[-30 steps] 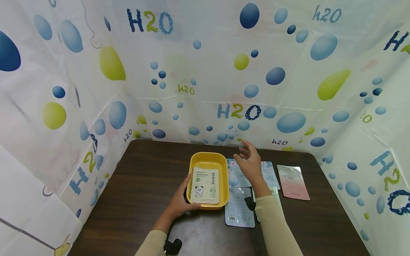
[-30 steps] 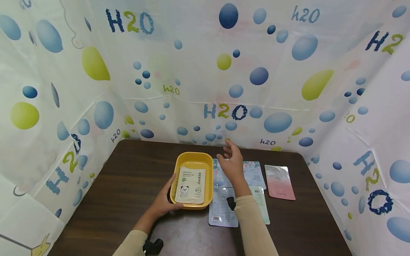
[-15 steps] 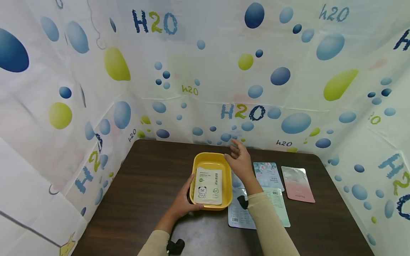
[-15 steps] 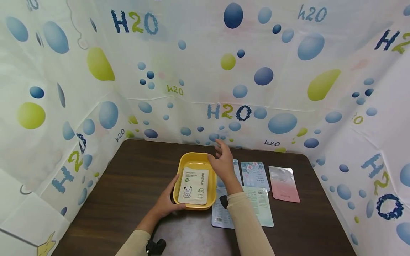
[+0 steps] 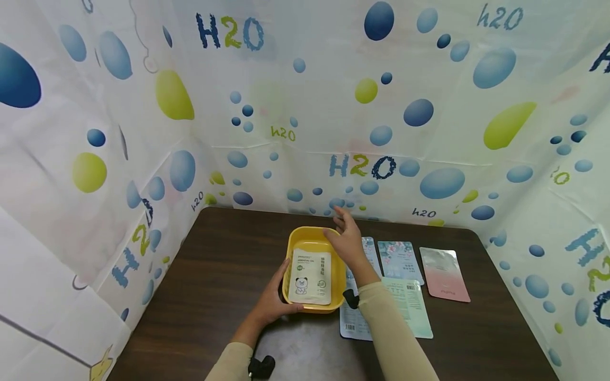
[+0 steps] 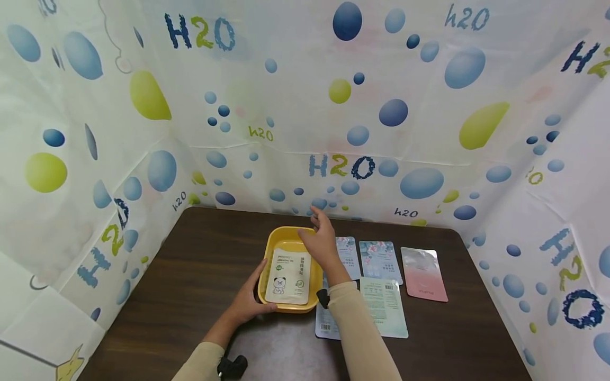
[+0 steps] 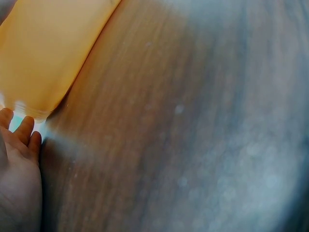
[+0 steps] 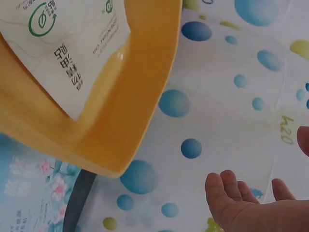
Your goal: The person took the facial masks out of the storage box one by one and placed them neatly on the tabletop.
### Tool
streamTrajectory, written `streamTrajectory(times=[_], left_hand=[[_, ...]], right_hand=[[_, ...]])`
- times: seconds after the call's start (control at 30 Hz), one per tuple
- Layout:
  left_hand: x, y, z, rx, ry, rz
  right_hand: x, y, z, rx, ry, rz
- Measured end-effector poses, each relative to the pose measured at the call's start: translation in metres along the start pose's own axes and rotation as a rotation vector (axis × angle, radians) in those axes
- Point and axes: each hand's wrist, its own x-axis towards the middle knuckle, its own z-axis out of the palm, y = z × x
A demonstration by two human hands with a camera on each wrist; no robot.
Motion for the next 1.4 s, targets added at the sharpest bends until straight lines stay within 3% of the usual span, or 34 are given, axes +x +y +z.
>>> streamTrajectory(times=[0.33, 0.53, 0.6, 0.77, 1.07, 1.4], left_hand=[[0.001, 0.005, -0.001, 0.039, 0.020, -0.004], [-0.004, 0.034, -0.005, 0.042, -0.006, -0.009], [-0.003, 0.030, -0.004, 0.039, -0.008, -0.005], [0.003, 0.003, -0.001, 0.047, 0.000, 0.013], [0.003, 0.004, 0.000, 0.052, 0.013, 0.010], [-0.007, 0.040, -0.003, 0.042, 0.004, 0.015]], right_hand=[[0.004, 0.009, 0.020, 0.029, -0.001, 0.004], [0.005, 0.013, 0.035, 0.019, 0.014, 0.007], [0.004, 0.016, 0.039, 0.002, 0.024, 0.011], [0.002, 0.023, 0.045, -0.015, 0.031, 0.041], [0.000, 0.032, 0.048, 0.029, 0.042, 0.107], [0.000, 0.041, 0.043, 0.060, 0.052, 0.285]])
